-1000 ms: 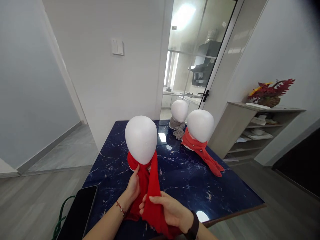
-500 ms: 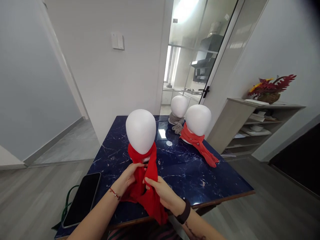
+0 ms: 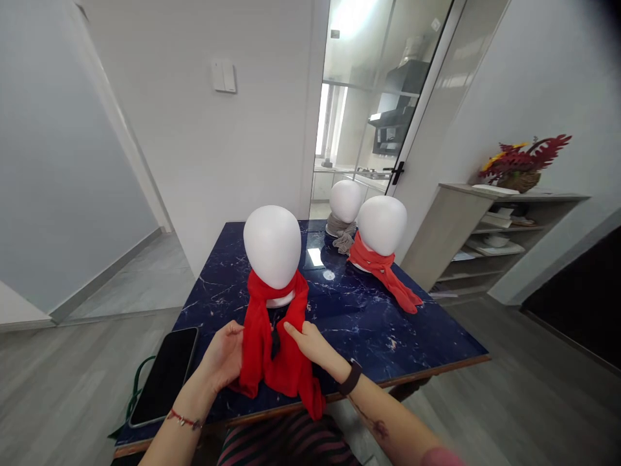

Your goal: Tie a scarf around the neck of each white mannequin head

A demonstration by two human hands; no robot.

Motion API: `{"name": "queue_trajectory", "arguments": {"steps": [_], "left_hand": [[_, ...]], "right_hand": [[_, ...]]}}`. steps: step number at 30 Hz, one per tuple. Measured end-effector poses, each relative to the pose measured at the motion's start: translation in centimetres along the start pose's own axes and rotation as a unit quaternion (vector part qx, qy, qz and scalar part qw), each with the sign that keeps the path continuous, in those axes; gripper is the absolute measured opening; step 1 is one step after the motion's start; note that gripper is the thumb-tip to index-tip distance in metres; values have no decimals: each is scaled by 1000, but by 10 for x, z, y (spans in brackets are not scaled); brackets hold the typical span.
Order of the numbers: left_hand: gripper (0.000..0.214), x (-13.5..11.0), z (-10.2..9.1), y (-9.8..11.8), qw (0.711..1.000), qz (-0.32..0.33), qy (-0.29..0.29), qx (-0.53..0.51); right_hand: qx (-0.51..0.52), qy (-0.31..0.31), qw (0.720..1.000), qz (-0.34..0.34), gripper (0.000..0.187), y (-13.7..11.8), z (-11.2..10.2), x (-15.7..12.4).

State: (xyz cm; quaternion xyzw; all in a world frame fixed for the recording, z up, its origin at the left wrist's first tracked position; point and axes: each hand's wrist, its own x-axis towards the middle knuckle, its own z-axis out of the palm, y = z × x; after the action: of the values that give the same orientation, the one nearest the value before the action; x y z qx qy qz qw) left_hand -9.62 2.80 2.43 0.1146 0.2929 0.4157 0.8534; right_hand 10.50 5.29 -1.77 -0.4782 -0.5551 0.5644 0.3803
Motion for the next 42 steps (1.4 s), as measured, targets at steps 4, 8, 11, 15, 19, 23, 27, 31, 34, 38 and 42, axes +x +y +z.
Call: {"name": "queue_trajectory", "arguments": {"steps": [4, 8, 11, 15, 19, 23, 27, 31, 34, 38, 42], "left_hand": [[45, -7, 22, -31, 993, 97, 54, -28], [36, -9, 27, -78, 970, 195, 141, -12], [32, -21, 8, -94, 969, 165, 130, 134], [40, -40, -11, -75, 867, 300, 172, 358], [87, -24, -9, -48, 832, 326, 230, 384], [81, -8, -12, -33, 860, 239, 208, 400], [47, -21, -10, -15, 854, 218, 188, 432], [29, -29, 2, -1, 916, 231, 120, 307], [29, -26, 7, 3, 953, 213, 86, 199], [42, -17, 6, -2, 977, 167, 40, 122], [62, 2, 5, -7, 953, 246, 28, 176]], "right_hand": [[217, -119, 959, 136, 23, 0, 18, 13], [348, -192, 881, 258, 17, -7, 27, 20], [398, -226, 839, 294, 36, -11, 24, 19], [433, -273, 812, 281, 53, -14, 21, 12], [453, -257, 826, 216, 55, -16, 27, 5], [377, -198, 885, 188, 44, -10, 26, 5], [247, -150, 941, 173, 42, -1, 17, 11], [207, -156, 944, 205, 33, -2, 11, 16], [212, -172, 939, 210, 26, -4, 8, 18], [312, -176, 904, 234, 28, 1, 6, 29], [406, -149, 869, 239, 37, 14, 8, 41]]}}
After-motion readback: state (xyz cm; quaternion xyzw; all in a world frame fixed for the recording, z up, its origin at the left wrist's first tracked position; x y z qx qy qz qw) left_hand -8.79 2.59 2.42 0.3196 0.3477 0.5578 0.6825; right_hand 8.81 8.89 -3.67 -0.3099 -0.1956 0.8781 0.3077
